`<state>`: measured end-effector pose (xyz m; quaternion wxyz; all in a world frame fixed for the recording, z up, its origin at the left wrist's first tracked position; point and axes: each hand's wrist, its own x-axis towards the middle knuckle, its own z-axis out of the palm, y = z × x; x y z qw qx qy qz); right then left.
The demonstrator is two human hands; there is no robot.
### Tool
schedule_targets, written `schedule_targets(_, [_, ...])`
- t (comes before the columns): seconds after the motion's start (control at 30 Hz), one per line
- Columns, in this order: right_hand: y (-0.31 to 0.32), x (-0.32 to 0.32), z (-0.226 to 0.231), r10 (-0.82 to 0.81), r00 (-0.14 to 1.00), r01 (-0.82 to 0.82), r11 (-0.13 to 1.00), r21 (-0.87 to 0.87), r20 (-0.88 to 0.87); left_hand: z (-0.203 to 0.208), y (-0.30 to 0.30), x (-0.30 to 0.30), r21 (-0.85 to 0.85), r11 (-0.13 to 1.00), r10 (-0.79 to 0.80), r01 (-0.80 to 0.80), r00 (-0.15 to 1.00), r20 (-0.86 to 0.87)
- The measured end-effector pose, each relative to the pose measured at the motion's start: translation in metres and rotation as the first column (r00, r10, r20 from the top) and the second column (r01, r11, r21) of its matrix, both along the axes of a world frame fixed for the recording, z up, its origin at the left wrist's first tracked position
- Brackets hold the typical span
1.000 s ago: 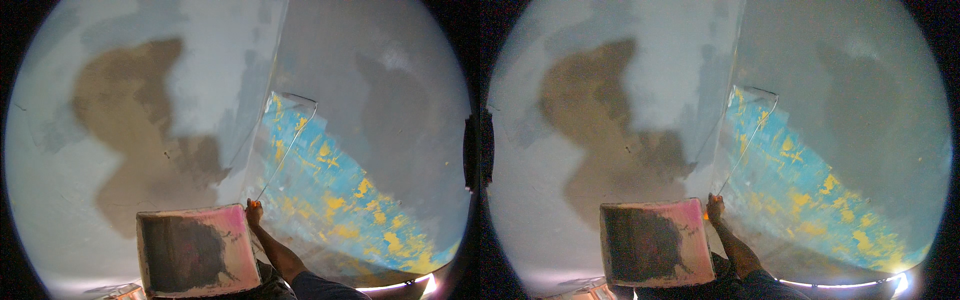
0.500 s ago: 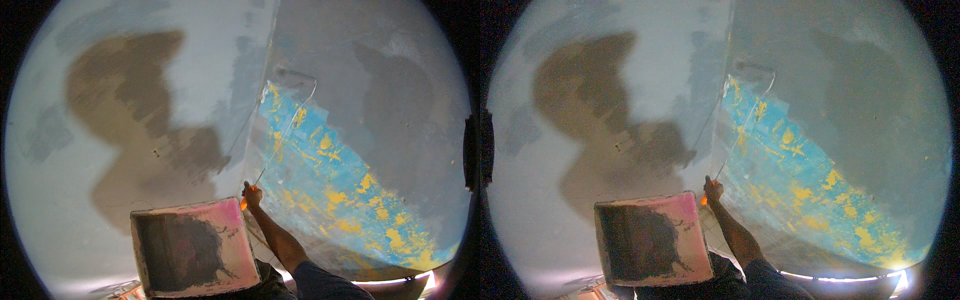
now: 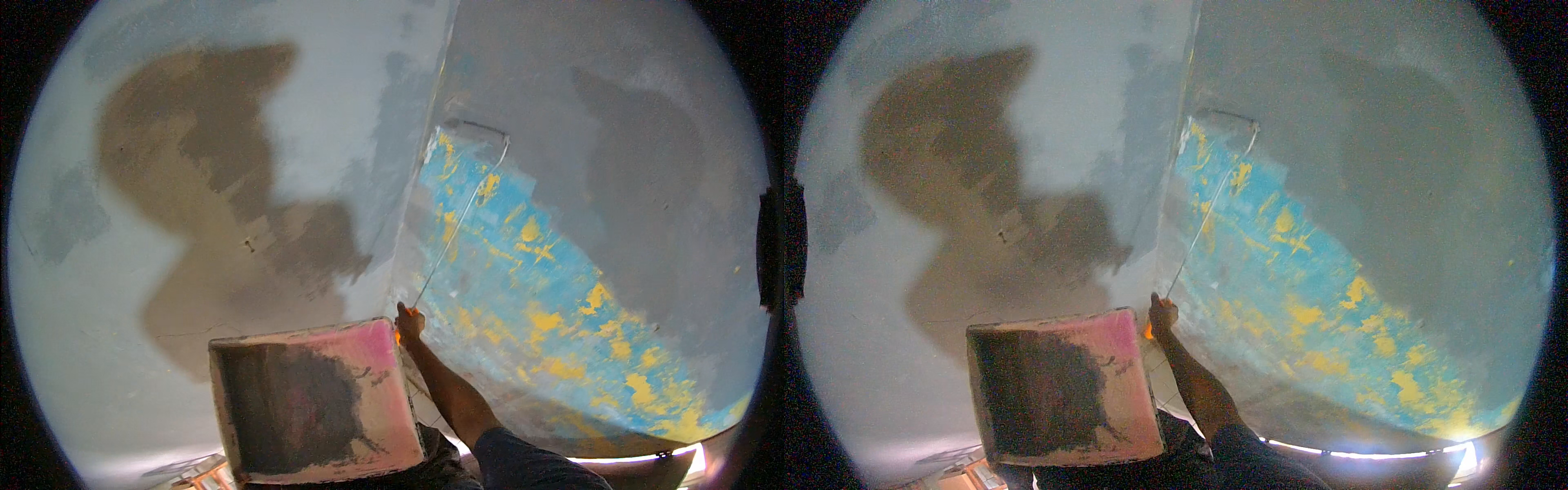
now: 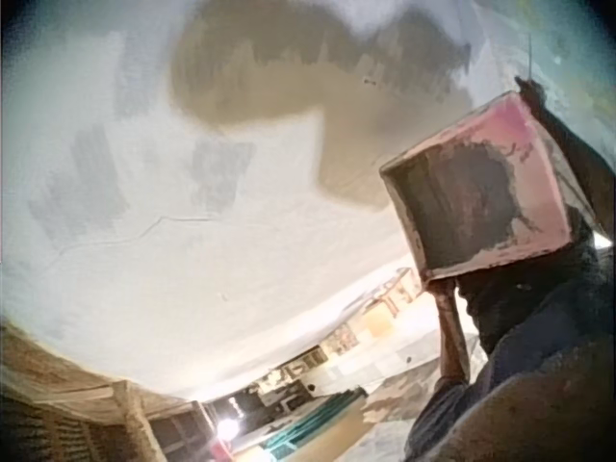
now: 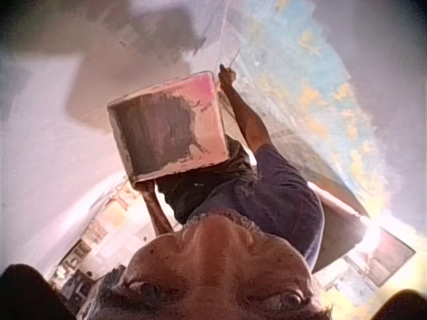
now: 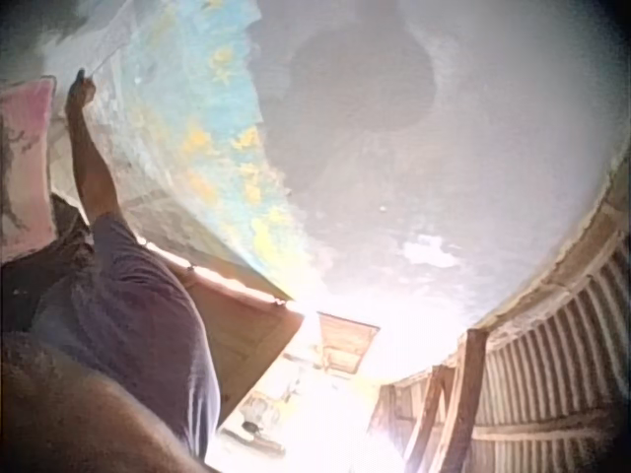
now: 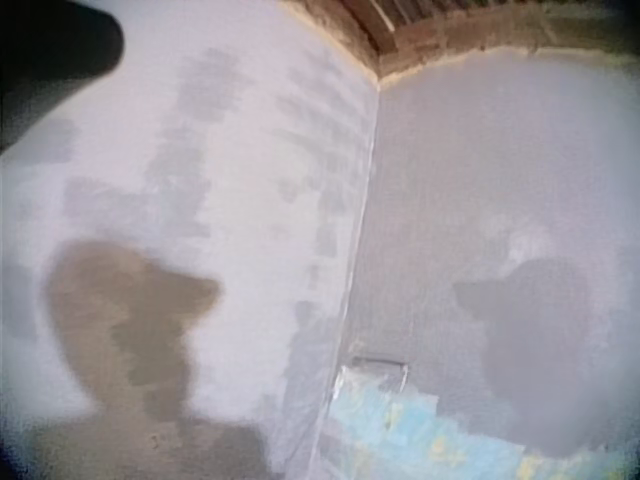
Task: The person paints a ceiling and the upper section of a wall using a paint roller while holding a paint tray by hand.
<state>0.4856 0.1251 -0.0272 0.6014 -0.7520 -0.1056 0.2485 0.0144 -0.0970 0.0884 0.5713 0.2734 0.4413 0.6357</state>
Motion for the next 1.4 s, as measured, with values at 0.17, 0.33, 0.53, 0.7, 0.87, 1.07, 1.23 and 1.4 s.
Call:
schedule_targets(0.17, [-0.037,-0.024,-0.009,-0.024,0.991,0.000,0.983,0.185,0.131,-0.017,0.000,-0.009,-0.018,0.999,0.038,-0.039,0.998,-0.042])
schedule_targets(0.33, [-0.036,-0.041,0.033,0.193,0.980,-0.199,0.962,0.185,0.050,0.014,0.002,0.002,-0.199,0.974,0.160,-0.111,0.956,0.248])
schedule_targets(0.53, [0.009,-0.026,0.023,-0.008,0.984,-0.018,0.989,0.146,0.176,0.029,0.004,0.022,-0.069,0.996,0.050,-0.056,0.994,-0.095])
schedule_targets(0.7, [0.076,-0.011,0.030,-0.043,0.955,0.035,0.999,0.034,0.294,-0.015,-0.013,-0.022,0.151,0.987,0.021,0.061,0.872,-0.489])
schedule_targets(0.87, [0.039,0.082,-0.050,-0.193,0.837,0.187,0.980,0.064,0.511,-0.025,-0.003,0.005,0.069,0.997,-0.017,0.031,0.980,-0.200])
schedule_targets(1.07, [0.047,0.052,0.035,-0.028,0.945,0.095,0.977,-0.193,0.326,-0.006,-0.021,-0.018,0.022,0.995,0.096,-0.093,0.972,-0.215])
schedule_targets(1.23, [-0.009,0.054,-0.043,0.001,0.936,0.057,0.986,-0.156,0.351,-0.010,-0.019,-0.011,-0.008,0.997,0.072,-0.075,0.981,-0.179])
schedule_targets(1.4, [-0.104,0.019,-0.121,-0.103,0.962,0.118,0.992,-0.044,0.252,-0.005,-0.014,-0.002,-0.019,0.998,0.057,-0.061,0.984,-0.171])
